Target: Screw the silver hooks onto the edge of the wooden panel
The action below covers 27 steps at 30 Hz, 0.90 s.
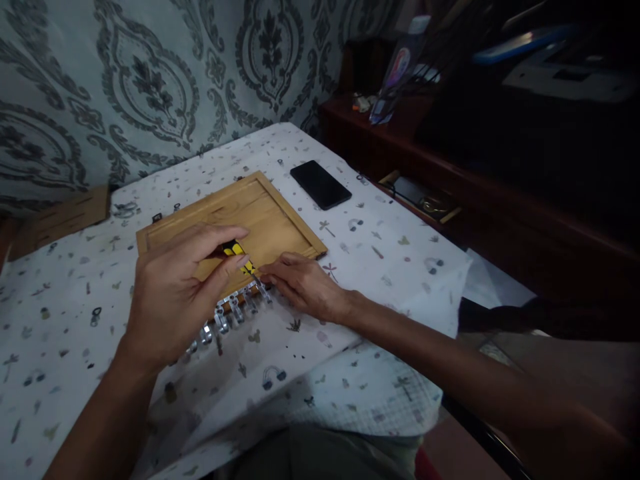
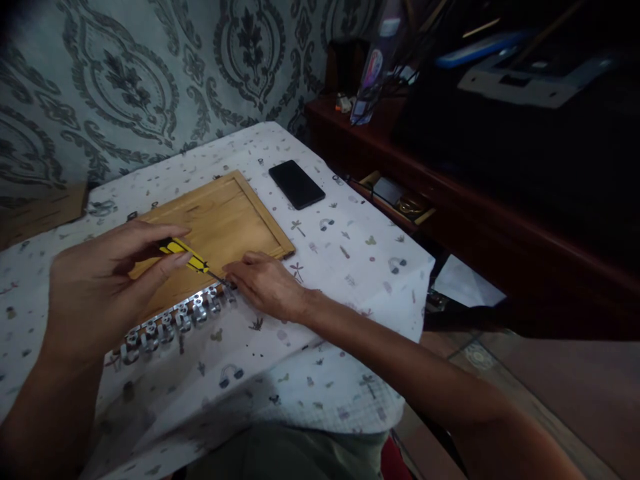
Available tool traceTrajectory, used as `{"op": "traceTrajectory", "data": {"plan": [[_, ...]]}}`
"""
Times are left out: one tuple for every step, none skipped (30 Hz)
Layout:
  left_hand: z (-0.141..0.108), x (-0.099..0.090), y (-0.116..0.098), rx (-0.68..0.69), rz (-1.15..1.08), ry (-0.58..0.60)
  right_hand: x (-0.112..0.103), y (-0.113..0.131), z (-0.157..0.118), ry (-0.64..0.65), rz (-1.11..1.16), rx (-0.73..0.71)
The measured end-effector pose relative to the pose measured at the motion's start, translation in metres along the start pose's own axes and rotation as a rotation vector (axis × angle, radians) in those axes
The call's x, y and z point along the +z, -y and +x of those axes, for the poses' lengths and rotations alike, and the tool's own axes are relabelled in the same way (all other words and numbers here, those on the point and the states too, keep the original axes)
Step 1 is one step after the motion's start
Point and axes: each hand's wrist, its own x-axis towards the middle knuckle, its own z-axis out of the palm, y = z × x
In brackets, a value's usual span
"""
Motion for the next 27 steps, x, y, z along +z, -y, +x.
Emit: {"op": "traceTrajectory", "data": {"plan": [[-0.0003,-0.0003,0.0005,-0.011,-0.005,0.01,-0.0003,0.0001,0.0,-0.003,0.002,-0.008],[-0.0007,-0.0004,0.0008,-0.02,-0.014,0.017,-0.0005,0.0003,0.0,-0.006,0.006,-0.012],[-0.0011,-0.0005,0.0008,-0.031,-0.022,0.023,-0.0007,0.0005,0.0,-0.007,0.013,-0.011],[-0.0015,-0.0007,0.0006,-0.039,-0.029,0.025,-0.0009,0.0008,0.0001,-0.009,0.021,-0.004],[-0.0018,-0.001,0.0,-0.047,-0.034,0.023,-0.0009,0.001,0.0002,-0.007,0.028,0.005],[-0.002,-0.0016,-0.0007,-0.055,-0.038,0.016,-0.001,0.0012,0.0002,-0.001,0.034,0.012],[-0.0021,-0.0023,-0.0016,-0.068,-0.04,0.006,-0.001,0.0013,0.0002,0.006,0.039,0.019],[-0.0021,-0.0031,-0.0025,-0.083,-0.037,-0.007,-0.001,0.0012,0.0002,0.012,0.042,0.025],[-0.0019,-0.0038,-0.0033,-0.098,-0.032,-0.022,-0.0009,0.001,0.0002,0.017,0.043,0.027],[-0.0017,-0.0044,-0.0039,-0.108,-0.024,-0.036,-0.0009,0.0008,0.0002,0.021,0.042,0.029],[-0.0014,-0.0047,-0.0042,-0.113,-0.013,-0.048,-0.0008,0.0004,0.0002,0.026,0.039,0.029],[-0.0011,-0.0048,-0.0043,-0.112,-0.003,-0.055,-0.0007,0.0001,0.0002,0.03,0.034,0.03],[-0.0009,-0.0046,-0.0042,-0.104,0.003,-0.057,-0.0006,-0.0002,0.0002,0.032,0.029,0.029],[-0.0008,-0.0042,-0.0039,-0.095,0.005,-0.056,-0.0005,-0.0005,0.0001,0.032,0.023,0.027],[-0.0008,-0.0037,-0.0036,-0.089,0.004,-0.055,-0.0004,-0.0006,0.0001,0.03,0.017,0.028],[-0.0009,-0.0032,-0.0034,-0.085,0.004,-0.051,-0.0004,-0.0006,0.0001,0.025,0.015,0.028],[-0.001,-0.0027,-0.0032,-0.083,0.002,-0.047,-0.0004,-0.0005,0.0001,0.023,0.017,0.03],[-0.0011,-0.0023,-0.0031,-0.082,0.001,-0.045,-0.0006,-0.0002,0.0001,0.024,0.022,0.032],[-0.0013,-0.0019,-0.003,-0.082,0.002,-0.043,-0.0008,0.0001,0.0001,0.026,0.029,0.035],[-0.0013,-0.0016,-0.003,-0.083,0.002,-0.041,-0.001,0.0005,0.0001,0.031,0.036,0.04],[-0.0014,-0.0013,-0.003,-0.083,0.001,-0.039,-0.0013,0.001,0.0002,0.035,0.04,0.045],[-0.0013,-0.001,-0.0031,-0.083,0.0,-0.039,-0.0017,0.0014,0.0004,0.039,0.04,0.05],[-0.0012,-0.0008,-0.0031,-0.082,-0.001,-0.041,-0.0019,0.0018,0.0006,0.043,0.035,0.055],[-0.0011,-0.0006,-0.0031,-0.08,-0.001,-0.042,-0.0022,0.0022,0.0008,0.044,0.032,0.058],[-0.0009,-0.0004,-0.003,-0.078,0.001,-0.042,-0.0024,0.0025,0.001,0.044,0.029,0.059],[-0.0007,-0.0003,-0.0029,-0.075,0.005,-0.044,-0.0025,0.0026,0.0013,0.042,0.027,0.055],[-0.0004,-0.0003,-0.0028,-0.071,0.009,-0.041,-0.0024,0.0027,0.0015,0.037,0.026,0.051]]}}
